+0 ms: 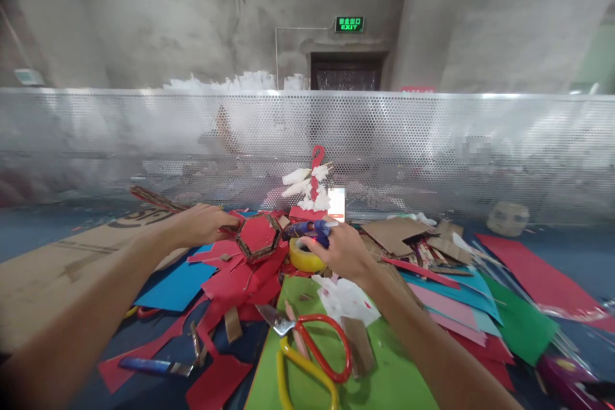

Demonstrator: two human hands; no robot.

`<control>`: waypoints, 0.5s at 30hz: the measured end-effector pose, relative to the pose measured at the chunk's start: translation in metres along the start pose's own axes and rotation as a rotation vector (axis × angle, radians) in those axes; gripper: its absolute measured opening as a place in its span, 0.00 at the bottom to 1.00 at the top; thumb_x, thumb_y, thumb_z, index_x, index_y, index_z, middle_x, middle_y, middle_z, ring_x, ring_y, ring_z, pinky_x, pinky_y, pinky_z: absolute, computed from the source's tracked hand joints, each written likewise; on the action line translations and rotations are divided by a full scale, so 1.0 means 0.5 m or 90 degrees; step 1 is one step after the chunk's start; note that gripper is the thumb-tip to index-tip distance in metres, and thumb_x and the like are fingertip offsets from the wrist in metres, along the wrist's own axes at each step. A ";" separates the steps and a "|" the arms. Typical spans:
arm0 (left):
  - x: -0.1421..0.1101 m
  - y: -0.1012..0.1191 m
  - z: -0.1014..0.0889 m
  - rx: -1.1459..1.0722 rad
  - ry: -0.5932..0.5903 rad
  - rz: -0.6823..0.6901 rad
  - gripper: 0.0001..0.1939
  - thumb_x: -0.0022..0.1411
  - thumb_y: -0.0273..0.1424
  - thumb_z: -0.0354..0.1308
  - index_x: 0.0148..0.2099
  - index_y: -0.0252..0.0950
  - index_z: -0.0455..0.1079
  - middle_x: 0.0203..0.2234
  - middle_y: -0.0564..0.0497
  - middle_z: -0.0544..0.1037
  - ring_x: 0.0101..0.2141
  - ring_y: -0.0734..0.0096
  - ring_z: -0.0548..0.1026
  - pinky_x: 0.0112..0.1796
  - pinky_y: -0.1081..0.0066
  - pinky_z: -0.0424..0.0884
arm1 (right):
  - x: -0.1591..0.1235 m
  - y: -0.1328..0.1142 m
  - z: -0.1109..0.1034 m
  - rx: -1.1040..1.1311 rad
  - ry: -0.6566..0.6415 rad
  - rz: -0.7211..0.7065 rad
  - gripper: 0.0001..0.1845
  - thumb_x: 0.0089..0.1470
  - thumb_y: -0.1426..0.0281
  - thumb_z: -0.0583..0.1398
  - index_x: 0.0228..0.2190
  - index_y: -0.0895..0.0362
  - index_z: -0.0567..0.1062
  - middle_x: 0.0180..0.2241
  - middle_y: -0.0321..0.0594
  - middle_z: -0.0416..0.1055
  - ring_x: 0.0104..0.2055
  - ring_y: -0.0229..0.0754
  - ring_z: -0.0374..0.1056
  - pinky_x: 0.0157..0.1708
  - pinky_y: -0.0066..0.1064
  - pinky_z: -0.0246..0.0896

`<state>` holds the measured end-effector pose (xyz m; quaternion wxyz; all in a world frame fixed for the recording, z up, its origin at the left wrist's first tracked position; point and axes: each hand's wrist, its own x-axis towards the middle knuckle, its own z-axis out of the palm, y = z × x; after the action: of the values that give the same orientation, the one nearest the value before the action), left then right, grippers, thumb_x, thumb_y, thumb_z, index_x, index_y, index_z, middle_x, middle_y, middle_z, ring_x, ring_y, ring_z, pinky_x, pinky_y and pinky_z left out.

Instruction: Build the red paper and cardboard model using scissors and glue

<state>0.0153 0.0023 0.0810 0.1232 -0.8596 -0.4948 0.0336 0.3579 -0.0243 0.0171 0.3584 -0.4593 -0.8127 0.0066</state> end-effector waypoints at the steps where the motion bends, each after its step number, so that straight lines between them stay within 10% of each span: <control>1: 0.000 0.000 0.000 -0.004 0.001 0.002 0.11 0.68 0.41 0.57 0.48 0.53 0.78 0.37 0.50 0.84 0.40 0.55 0.80 0.38 0.66 0.65 | 0.000 0.000 0.001 -0.002 -0.005 0.000 0.20 0.62 0.51 0.58 0.34 0.55 0.75 0.30 0.42 0.77 0.33 0.46 0.72 0.34 0.32 0.58; 15: -0.004 0.003 -0.003 0.006 0.005 0.007 0.09 0.69 0.39 0.57 0.47 0.50 0.78 0.39 0.51 0.84 0.41 0.57 0.80 0.35 0.69 0.60 | -0.009 -0.016 -0.024 0.159 -0.105 -0.043 0.18 0.61 0.53 0.60 0.33 0.56 0.72 0.25 0.32 0.65 0.26 0.37 0.59 0.28 0.29 0.53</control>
<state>0.0161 -0.0002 0.0819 0.1290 -0.8618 -0.4894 0.0335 0.3604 -0.0362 0.0261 0.3452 -0.3813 -0.8471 0.1334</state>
